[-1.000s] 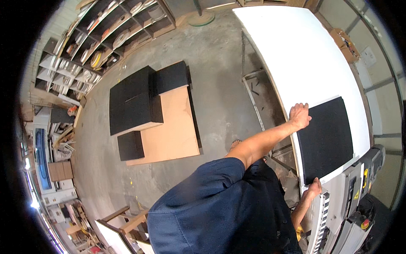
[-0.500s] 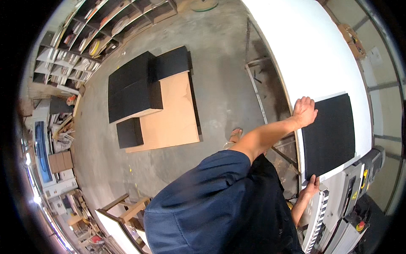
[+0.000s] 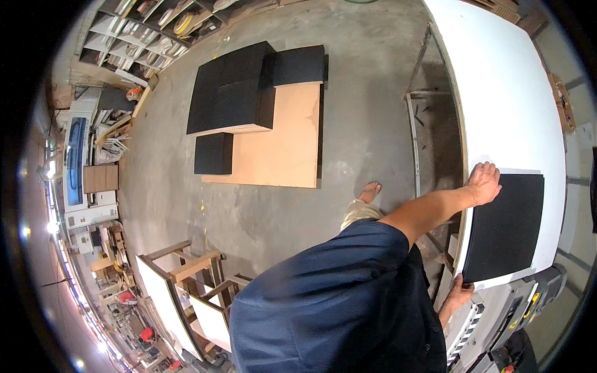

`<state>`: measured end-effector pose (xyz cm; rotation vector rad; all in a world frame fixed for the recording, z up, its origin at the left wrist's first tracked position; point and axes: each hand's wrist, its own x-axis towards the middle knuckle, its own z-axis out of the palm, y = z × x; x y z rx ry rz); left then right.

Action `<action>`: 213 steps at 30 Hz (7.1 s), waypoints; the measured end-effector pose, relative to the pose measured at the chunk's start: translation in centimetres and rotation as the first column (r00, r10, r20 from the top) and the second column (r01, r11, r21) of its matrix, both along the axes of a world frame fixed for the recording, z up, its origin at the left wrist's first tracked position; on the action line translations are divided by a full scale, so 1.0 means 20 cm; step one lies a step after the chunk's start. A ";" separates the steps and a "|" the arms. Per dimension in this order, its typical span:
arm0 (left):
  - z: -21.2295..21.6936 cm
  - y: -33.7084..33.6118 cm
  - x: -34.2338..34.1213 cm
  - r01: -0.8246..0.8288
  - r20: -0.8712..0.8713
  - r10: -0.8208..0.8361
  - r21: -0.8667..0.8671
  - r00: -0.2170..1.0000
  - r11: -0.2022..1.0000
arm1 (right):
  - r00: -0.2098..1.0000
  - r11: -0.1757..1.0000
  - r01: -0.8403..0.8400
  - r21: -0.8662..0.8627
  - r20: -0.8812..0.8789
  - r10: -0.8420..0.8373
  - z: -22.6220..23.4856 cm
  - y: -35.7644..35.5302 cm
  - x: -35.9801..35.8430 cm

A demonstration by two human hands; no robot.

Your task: The person picks up black rectangular panels one by one from a white table and places them onto a growing stack on a cardboard sheet on the floor.

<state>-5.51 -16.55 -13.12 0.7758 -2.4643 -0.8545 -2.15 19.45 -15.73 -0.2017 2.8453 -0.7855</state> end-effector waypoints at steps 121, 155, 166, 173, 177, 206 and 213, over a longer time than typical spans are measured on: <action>0.11 -0.16 -0.15 0.344 0.094 -0.402 0.364 0.911 0.866 | 0.875 0.814 0.464 -0.349 0.038 -0.483 0.08 -0.13 0.03; 0.09 -0.04 -0.06 0.162 0.063 -0.158 -0.079 0.985 0.984 | 0.893 0.674 0.438 -0.595 0.201 -0.403 0.15 -0.11 0.03; 0.07 -0.05 -0.07 0.167 0.071 -0.162 -0.065 0.984 0.984 | 0.936 0.702 0.321 -0.635 0.102 -0.336 -0.03 -0.02 0.02; -0.02 -0.12 -0.07 0.151 0.068 -0.144 -0.106 0.987 0.983 | 0.932 0.596 0.364 -0.716 0.283 -0.229 0.07 -0.03 0.44; 0.02 -0.08 -0.07 0.158 0.073 -0.150 -0.124 0.986 0.980 | 0.831 0.911 0.262 -0.318 0.554 -0.045 -0.30 0.03 0.74; 0.06 -0.10 -0.08 0.191 0.115 -0.178 -0.107 0.977 0.976 | 0.650 0.786 0.551 -0.280 0.735 -0.193 -1.54 -0.86 0.16; 0.13 -0.02 -0.14 0.246 0.063 -0.241 -0.103 0.969 0.964 | 0.778 0.779 0.402 -0.482 0.628 -0.013 -1.82 -0.70 0.14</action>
